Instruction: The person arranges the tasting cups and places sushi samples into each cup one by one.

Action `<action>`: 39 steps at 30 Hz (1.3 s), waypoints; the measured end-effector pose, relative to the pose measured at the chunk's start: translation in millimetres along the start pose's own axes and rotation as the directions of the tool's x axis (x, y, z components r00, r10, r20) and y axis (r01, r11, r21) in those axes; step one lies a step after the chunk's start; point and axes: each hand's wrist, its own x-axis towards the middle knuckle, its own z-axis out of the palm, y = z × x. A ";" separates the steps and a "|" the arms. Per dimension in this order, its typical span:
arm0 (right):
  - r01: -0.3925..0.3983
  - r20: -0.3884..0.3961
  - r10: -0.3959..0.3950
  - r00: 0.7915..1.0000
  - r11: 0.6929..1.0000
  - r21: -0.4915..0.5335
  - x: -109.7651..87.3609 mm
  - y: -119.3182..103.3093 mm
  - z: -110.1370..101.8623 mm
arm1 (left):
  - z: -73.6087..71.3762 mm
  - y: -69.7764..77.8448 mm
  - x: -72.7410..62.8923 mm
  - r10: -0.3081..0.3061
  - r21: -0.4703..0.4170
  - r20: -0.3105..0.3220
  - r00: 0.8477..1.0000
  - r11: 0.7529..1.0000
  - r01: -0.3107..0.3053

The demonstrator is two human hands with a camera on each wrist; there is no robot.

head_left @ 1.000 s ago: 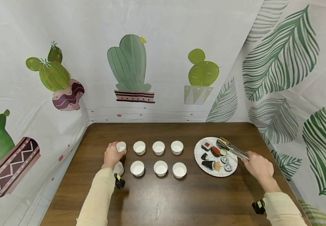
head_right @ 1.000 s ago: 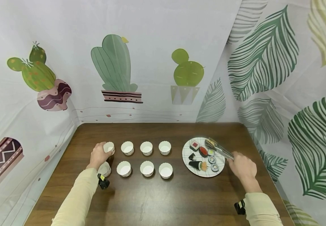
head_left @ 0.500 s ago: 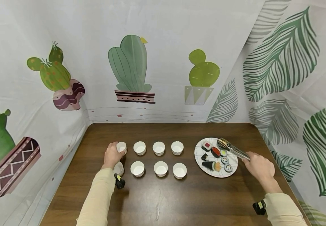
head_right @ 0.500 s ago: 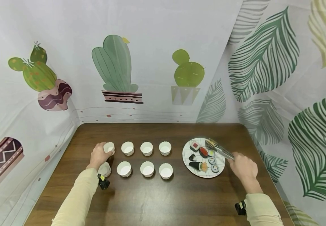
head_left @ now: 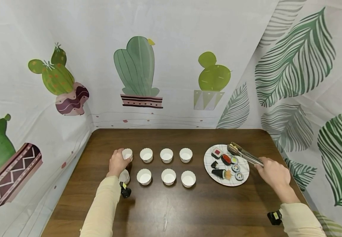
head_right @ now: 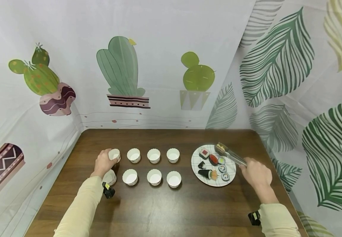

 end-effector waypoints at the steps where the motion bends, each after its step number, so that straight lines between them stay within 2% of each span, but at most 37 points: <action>1: 0.004 -0.007 -0.004 1.000 1.000 0.001 0.4 -1.2 -1.1 | 0.0 -0.2 0.1 -0.001 0.000 0.000 1.000 1.000 0.001; 7: 0.039 -0.052 -0.038 0.998 0.999 0.011 3.7 -10.1 -7.7 | -0.6 -1.3 0.1 -0.001 0.002 -0.007 1.000 1.000 0.001; 14: 0.045 -0.021 -0.045 0.999 0.999 0.002 10.8 -22.0 -12.2 | -0.7 -2.5 0.4 0.009 0.010 -0.008 1.000 1.000 -0.009; 17: 0.064 -0.037 -0.064 0.997 0.998 0.004 13.4 -28.6 -13.5 | 0.1 -3.6 1.1 0.008 0.008 -0.010 1.000 1.000 -0.008; 23: 0.103 -0.059 -0.103 0.993 0.995 0.008 18.7 -45.2 -14.7 | 0.0 -3.2 0.0 0.027 -0.010 -0.028 0.999 1.000 -0.027; 29: 0.125 -0.047 -0.124 0.991 0.992 0.014 23.7 -63.0 -15.1 | 0.9 -3.4 -0.7 0.033 -0.016 -0.041 0.999 0.999 -0.034; 34: 0.137 -0.030 -0.136 0.990 0.990 0.027 27.8 -78.1 -13.0 | 3.0 -4.6 0.6 0.023 -0.013 -0.023 0.999 1.000 -0.023; 39: 0.166 -0.053 -0.164 0.985 0.985 0.040 32.1 -94.5 -7.6 | 1.4 -3.0 0.1 0.012 -0.001 -0.016 1.000 1.000 -0.012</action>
